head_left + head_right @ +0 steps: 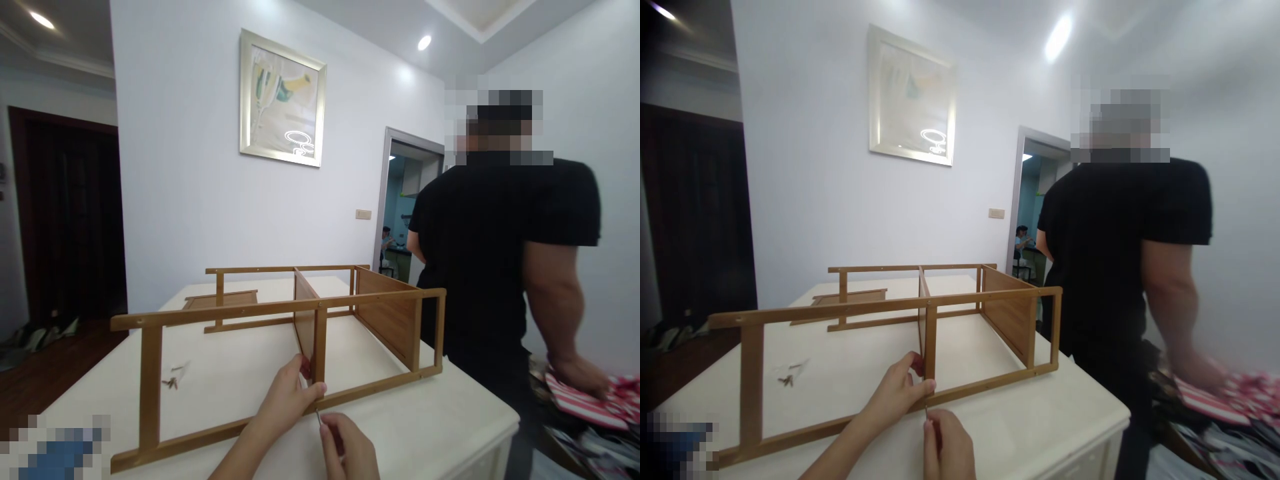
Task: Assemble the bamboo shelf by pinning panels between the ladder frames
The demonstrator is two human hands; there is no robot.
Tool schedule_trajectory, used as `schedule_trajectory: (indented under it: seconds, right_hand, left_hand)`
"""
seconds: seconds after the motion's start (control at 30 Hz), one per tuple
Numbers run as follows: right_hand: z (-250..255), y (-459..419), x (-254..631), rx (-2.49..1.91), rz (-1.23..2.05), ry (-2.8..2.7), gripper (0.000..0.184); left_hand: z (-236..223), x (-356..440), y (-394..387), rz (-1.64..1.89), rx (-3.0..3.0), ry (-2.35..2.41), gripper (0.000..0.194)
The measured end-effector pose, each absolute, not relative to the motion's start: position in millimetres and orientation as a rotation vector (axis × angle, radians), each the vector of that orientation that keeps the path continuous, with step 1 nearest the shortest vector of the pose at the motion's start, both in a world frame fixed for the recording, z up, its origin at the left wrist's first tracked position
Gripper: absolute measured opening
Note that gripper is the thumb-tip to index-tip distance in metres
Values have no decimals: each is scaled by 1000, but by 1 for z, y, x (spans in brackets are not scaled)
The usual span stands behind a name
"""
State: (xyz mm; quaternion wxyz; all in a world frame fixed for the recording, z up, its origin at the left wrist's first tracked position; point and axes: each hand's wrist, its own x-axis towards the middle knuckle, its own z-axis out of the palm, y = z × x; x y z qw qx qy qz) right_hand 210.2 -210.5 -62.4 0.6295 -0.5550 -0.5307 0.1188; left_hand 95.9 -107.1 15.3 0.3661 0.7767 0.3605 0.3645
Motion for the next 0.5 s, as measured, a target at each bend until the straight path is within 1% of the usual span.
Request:
schedule_trajectory:
  seconds: [0.1, 0.17, 0.23, 0.27, 0.3, 0.33, 0.4, 0.43, 0.5]
  right_hand:
    - [-51, -207, 214, -1188, 862, -934, 32]
    - [-45, -207, 218, -1085, 1143, -803, 34]
    - [-44, -208, 222, -1054, 1228, -772, 34]
    - [-45, -209, 224, -1082, 1189, -811, 32]
    - [-48, -210, 226, -1136, 1094, -903, 28]
    - [-50, -211, 227, -1205, 926, -1035, 24]
    - [-57, -214, 229, -1327, 426, -1338, 12]
    - [-60, -215, 228, -1363, 148, -1469, 12]
    - [-65, -216, 226, -1390, -342, -1631, 20]
  left_hand:
    - [16, 95, -108, 941, 2008, 916, 26]
    - [17, 95, -109, 941, 2013, 907, 25]
    - [18, 95, -109, 936, 2012, 904, 24]
    - [18, 95, -109, 935, 2011, 905, 24]
    - [18, 96, -109, 934, 2011, 905, 24]
    - [18, 96, -108, 936, 2012, 908, 25]
    - [17, 96, -108, 932, 2014, 913, 26]
    - [16, 96, -107, 928, 2013, 918, 26]
    - [16, 95, -108, 923, 2004, 928, 26]
